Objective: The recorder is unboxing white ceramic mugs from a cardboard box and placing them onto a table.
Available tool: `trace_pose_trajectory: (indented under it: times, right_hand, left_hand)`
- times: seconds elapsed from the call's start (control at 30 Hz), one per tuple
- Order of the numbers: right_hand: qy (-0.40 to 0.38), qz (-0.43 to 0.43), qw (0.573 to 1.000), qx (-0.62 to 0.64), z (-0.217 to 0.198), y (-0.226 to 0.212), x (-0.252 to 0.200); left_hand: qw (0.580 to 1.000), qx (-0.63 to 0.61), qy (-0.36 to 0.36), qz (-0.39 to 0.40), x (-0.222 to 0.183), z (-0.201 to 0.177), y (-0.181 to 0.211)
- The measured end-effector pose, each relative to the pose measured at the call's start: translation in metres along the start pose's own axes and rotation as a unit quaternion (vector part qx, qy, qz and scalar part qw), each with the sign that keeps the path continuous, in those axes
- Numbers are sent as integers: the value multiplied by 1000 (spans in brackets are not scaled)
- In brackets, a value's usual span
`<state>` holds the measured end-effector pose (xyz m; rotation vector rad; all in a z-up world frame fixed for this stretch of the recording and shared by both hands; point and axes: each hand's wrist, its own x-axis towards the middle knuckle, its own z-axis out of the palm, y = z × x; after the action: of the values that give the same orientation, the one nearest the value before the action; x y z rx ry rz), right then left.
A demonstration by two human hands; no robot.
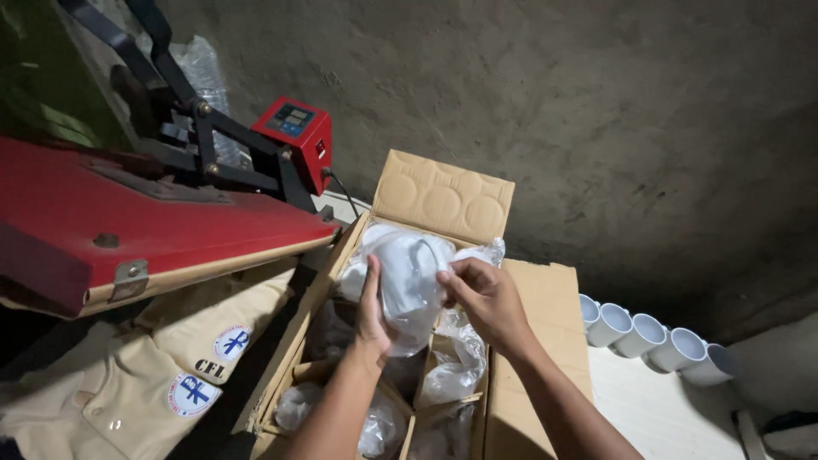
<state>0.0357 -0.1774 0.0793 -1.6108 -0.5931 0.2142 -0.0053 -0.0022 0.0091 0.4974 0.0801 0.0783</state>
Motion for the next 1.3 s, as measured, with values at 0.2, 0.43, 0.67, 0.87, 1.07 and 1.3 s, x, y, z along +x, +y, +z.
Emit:
trace_pose_trajectory:
  times: [0.2,0.43,0.67,0.87,1.07,1.3]
  right_hand:
    - [83,-7,958,-276,16,-20,-20]
    - [13,-298,861,-411,9,-9,-36]
    - [29,23,997,-69,-14,-46,3]
    - [-87,44,952,-290,4,-57,-3]
    - [18,9,938,-347,9,-55,-22]
    - [143,38,935,-322,-2,-12,-20]
  left_hand:
    - [997,3,24,67,23,-32,-2]
    - [995,-13,72,62,11,-14,1]
    - [995,47,-13,83,20,-28,-8]
    - [991,71,5,115,29,-34,-14]
    - [942,129,197,239,31,-47,-7]
    - [979,38,-138,148,-12,-13,9]
